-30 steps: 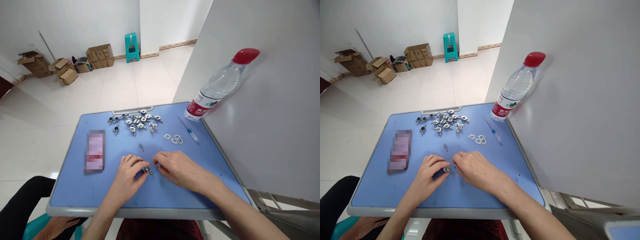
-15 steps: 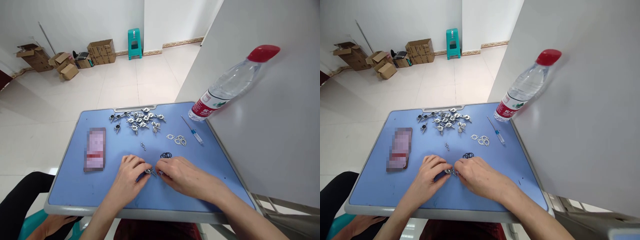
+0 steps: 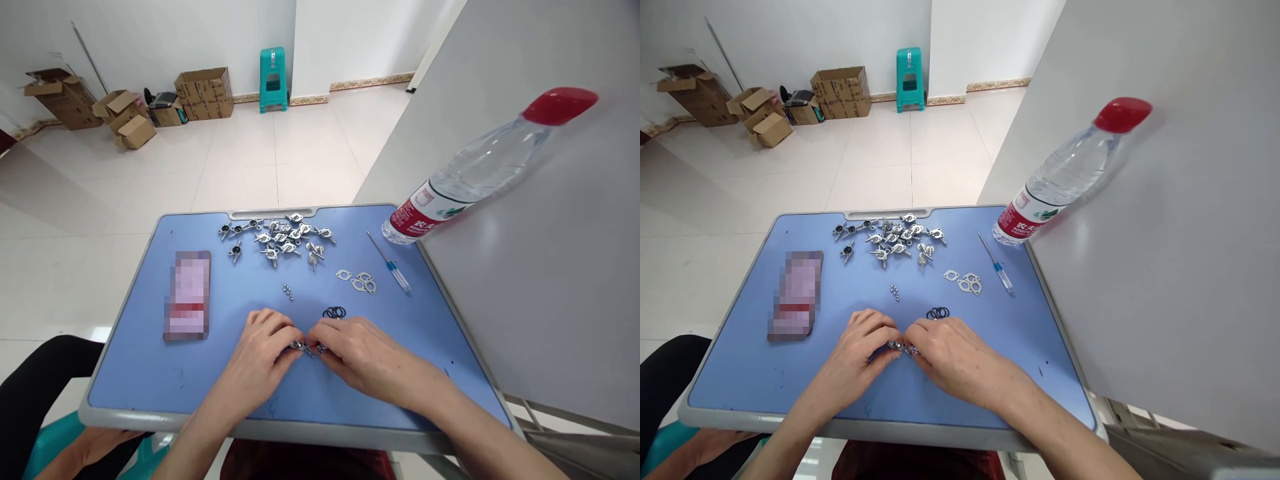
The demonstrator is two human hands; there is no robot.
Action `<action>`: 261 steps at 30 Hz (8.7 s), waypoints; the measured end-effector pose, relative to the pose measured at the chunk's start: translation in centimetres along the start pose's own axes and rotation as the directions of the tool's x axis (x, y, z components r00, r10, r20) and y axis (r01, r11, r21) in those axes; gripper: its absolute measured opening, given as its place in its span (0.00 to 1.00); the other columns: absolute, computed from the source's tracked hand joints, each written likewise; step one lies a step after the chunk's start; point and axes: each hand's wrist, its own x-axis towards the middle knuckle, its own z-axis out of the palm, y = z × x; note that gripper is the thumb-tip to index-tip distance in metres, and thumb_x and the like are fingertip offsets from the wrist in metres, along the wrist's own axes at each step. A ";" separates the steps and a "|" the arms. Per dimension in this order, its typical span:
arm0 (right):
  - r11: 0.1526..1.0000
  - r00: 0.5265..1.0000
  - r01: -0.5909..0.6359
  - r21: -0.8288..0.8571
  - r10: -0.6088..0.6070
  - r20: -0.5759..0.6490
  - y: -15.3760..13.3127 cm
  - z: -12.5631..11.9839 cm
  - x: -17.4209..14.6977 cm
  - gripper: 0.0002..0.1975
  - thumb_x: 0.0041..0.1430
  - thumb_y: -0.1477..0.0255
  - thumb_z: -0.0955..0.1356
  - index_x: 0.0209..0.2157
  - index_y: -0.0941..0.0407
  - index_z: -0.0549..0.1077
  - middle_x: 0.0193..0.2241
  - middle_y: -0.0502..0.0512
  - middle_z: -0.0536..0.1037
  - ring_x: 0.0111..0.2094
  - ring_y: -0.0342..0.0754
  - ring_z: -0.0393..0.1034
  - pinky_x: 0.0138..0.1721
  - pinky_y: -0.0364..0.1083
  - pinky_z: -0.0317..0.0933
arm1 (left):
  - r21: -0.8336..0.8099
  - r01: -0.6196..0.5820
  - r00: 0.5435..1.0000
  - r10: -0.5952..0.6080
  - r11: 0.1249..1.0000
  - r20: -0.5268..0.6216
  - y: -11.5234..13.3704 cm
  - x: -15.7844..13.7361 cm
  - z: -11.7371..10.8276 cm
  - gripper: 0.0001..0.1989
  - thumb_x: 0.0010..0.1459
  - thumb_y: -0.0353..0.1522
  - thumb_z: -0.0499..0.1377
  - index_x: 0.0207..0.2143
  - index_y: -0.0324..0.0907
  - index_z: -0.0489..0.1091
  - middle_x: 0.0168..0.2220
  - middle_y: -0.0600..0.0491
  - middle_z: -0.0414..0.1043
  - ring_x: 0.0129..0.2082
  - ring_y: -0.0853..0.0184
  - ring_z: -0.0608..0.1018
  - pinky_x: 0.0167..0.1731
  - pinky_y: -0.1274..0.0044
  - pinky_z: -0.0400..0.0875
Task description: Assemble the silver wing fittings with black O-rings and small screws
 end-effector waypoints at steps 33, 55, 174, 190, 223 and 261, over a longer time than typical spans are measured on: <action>0.995 0.973 0.020 -0.101 -0.042 -0.227 -1.3 2.4 -1.1 0.16 0.61 0.85 0.56 0.40 0.56 0.69 0.31 0.52 0.76 0.25 0.41 0.69 0.23 0.41 0.58 | -0.019 0.004 1.000 -0.004 1.000 0.006 -0.1 -0.1 0.3 0.07 0.61 0.23 0.57 0.38 0.43 0.69 0.39 0.54 0.70 0.42 0.64 0.69 0.43 0.70 0.62; 0.989 0.903 0.024 -0.144 -0.084 -0.422 -1.1 4.3 -1.1 0.12 0.62 0.84 0.59 0.38 0.57 0.69 0.30 0.53 0.78 0.25 0.42 0.71 0.23 0.42 0.61 | -0.033 -0.004 1.000 0.004 0.999 0.016 -0.1 -0.2 0.3 0.06 0.61 0.23 0.58 0.38 0.41 0.68 0.38 0.54 0.69 0.41 0.64 0.68 0.43 0.70 0.61; 0.929 0.729 0.360 0.085 -0.223 -0.647 -1.1 1.0 1.9 0.11 0.64 0.79 0.64 0.46 0.53 0.70 0.30 0.52 0.77 0.28 0.43 0.71 0.28 0.42 0.64 | 0.027 0.020 1.000 -0.020 0.999 0.002 -0.2 -0.6 -0.4 0.06 0.60 0.25 0.60 0.38 0.43 0.69 0.38 0.56 0.70 0.40 0.65 0.68 0.43 0.72 0.63; 0.965 0.709 0.247 0.086 -0.120 -0.695 0.8 1.2 2.8 0.08 0.64 0.75 0.65 0.45 0.53 0.70 0.27 0.50 0.76 0.25 0.43 0.70 0.28 0.42 0.65 | 0.159 -0.076 0.997 0.072 0.984 0.028 -0.5 1.1 -1.3 0.06 0.58 0.25 0.62 0.36 0.43 0.70 0.38 0.56 0.72 0.40 0.64 0.70 0.45 0.70 0.61; 0.932 0.677 0.363 0.002 -0.263 -0.687 -0.5 1.3 2.6 0.12 0.66 0.77 0.61 0.49 0.54 0.69 0.32 0.53 0.79 0.29 0.44 0.71 0.30 0.43 0.66 | 0.151 -0.116 0.993 0.118 0.982 -0.002 -1.0 1.2 -1.0 0.03 0.61 0.28 0.59 0.37 0.43 0.70 0.40 0.55 0.73 0.40 0.65 0.71 0.46 0.70 0.61; 0.932 0.728 0.358 0.046 -0.248 -0.639 -0.3 1.1 1.9 0.14 0.68 0.77 0.58 0.52 0.55 0.67 0.36 0.55 0.78 0.31 0.45 0.69 0.35 0.45 0.63 | 0.141 -0.126 0.992 0.127 0.982 0.002 -1.3 1.2 -0.8 0.03 0.62 0.28 0.57 0.38 0.44 0.68 0.41 0.53 0.73 0.42 0.63 0.72 0.44 0.69 0.64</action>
